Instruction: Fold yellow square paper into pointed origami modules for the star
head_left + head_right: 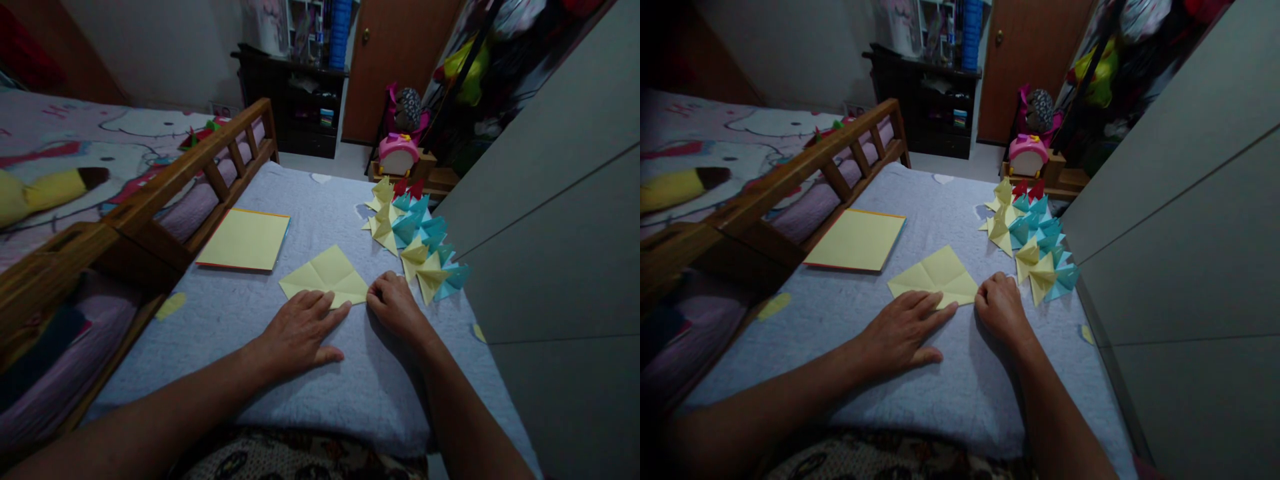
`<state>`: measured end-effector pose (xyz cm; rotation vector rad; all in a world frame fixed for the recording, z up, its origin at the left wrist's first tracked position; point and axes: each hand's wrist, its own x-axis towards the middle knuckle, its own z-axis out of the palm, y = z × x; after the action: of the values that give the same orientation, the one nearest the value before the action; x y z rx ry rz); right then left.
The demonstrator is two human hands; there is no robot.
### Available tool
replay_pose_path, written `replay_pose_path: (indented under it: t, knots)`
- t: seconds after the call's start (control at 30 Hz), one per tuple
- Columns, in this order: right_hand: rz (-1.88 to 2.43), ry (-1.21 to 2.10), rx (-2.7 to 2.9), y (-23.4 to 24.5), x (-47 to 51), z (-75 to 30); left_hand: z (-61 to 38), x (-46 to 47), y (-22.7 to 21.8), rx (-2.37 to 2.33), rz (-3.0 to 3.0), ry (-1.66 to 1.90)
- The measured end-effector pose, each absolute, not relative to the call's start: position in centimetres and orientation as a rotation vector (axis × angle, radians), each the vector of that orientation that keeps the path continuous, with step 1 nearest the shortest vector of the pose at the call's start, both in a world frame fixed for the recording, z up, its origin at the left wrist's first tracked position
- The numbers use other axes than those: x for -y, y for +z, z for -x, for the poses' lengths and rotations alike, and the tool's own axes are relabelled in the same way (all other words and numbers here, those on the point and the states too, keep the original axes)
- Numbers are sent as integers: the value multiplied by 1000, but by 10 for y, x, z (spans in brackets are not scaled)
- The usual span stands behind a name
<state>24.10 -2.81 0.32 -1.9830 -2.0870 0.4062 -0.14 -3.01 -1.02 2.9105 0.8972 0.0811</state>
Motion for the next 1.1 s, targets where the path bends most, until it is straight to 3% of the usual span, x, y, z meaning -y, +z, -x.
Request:
replay_pose_path:
  t: [1.1]
  knots:
    - [1701,600,2002,-3,35,-264,-4,33,-5,-945,-2897,24]
